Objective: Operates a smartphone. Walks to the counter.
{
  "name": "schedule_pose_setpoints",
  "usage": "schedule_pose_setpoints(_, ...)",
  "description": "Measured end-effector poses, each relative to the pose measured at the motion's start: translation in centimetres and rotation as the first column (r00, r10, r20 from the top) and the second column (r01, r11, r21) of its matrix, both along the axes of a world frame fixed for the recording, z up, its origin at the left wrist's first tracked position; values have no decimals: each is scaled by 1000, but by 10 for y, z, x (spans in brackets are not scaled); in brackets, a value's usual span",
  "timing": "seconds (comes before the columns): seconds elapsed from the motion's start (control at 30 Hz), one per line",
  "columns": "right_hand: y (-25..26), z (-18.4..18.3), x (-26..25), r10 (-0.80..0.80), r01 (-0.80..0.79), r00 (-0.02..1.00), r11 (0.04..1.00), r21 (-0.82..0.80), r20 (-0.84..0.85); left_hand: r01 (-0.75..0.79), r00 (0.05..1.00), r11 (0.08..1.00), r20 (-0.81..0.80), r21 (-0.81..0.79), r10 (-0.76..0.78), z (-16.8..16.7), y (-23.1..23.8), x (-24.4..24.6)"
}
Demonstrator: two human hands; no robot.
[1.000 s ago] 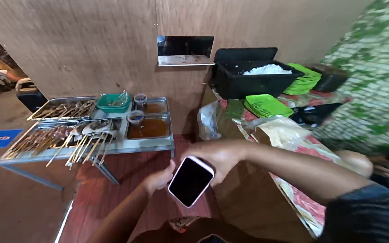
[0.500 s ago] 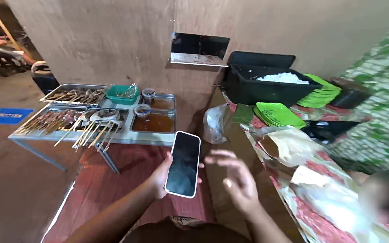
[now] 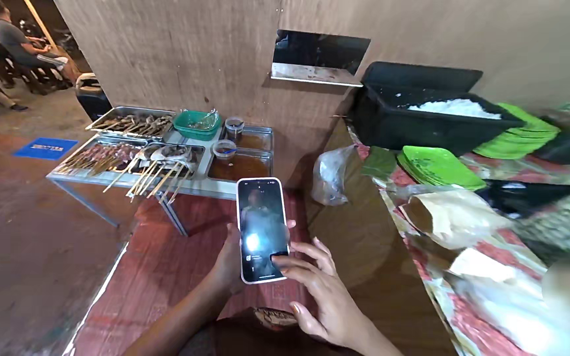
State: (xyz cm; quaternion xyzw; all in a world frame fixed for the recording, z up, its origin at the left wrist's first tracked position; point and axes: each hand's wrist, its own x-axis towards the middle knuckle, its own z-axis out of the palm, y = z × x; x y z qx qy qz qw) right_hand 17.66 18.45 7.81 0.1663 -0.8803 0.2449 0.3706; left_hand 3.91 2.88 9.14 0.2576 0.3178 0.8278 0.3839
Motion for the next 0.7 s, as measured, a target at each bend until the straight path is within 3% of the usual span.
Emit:
schedule_pose_setpoints(0.13, 0, -2, 1, -1, 1, 1000, 1000, 4, -31, 58, 998, 995, -25, 75, -57, -5, -2, 0)
schedule_pose_setpoints(0.4, -1, -1, 1, 166, -166, 986, 986, 19, -3, 58, 998, 998, -15, 35, -57, 0, 2, -2)
schedule_pose_setpoints(0.57, 1, 6, -5, -65, 64, 998, 998, 17, 5, 14, 1000, 1000, -18, -28, -14, 4, 2, 1)
schedule_pose_setpoints(0.7, 11, 20, -7, -169, 162, 980, 984, -69, -106, 73, 997, 997, -25, 12, -72, 3, 0, 1)
